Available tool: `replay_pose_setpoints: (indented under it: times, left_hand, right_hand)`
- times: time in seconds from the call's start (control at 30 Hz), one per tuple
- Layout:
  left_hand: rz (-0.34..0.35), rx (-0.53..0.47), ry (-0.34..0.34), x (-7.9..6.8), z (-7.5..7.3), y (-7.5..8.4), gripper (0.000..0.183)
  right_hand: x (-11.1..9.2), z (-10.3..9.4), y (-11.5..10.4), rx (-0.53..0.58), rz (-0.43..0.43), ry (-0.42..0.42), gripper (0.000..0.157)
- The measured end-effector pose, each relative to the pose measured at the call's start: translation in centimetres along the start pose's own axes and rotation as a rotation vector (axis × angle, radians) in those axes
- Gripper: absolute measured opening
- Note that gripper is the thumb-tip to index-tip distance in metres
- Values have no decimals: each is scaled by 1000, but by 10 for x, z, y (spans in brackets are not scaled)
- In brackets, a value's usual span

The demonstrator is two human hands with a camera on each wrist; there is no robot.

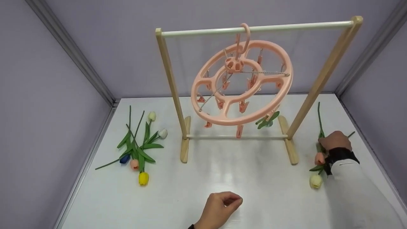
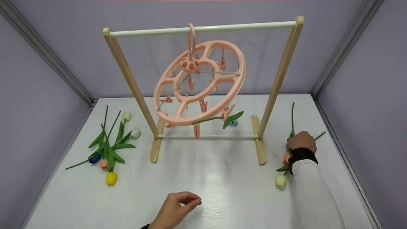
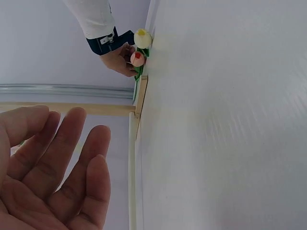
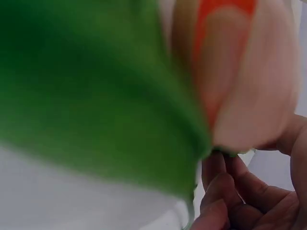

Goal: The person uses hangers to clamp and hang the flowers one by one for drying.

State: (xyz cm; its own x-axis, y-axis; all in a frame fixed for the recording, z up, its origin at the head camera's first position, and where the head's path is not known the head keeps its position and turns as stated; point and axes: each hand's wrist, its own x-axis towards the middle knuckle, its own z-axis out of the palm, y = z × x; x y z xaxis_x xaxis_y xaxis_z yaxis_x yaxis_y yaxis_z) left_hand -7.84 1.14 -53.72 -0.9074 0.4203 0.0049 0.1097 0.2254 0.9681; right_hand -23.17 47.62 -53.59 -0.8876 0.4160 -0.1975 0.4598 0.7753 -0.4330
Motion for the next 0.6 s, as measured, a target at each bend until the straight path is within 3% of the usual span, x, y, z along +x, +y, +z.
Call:
replay_pose_setpoints:
  times: [0.13, 0.27, 0.37, 0.6]
  left_hand:
    - [22, -15, 0, 0, -1, 1, 14]
    - [40, -13, -3, 0, 1, 1, 12]
    - [54, 10, 7, 0, -1, 2, 11]
    - [97, 49, 15, 1, -2, 5, 15]
  right_hand:
    - [-2, -2, 3, -2, -50, 23, 40]
    - [-7, -11, 6, 26, 9, 21, 46]
    - [-12, -18, 1, 95, 57, 39, 50]
    - [-37, -34, -15, 296, 15, 131, 49]
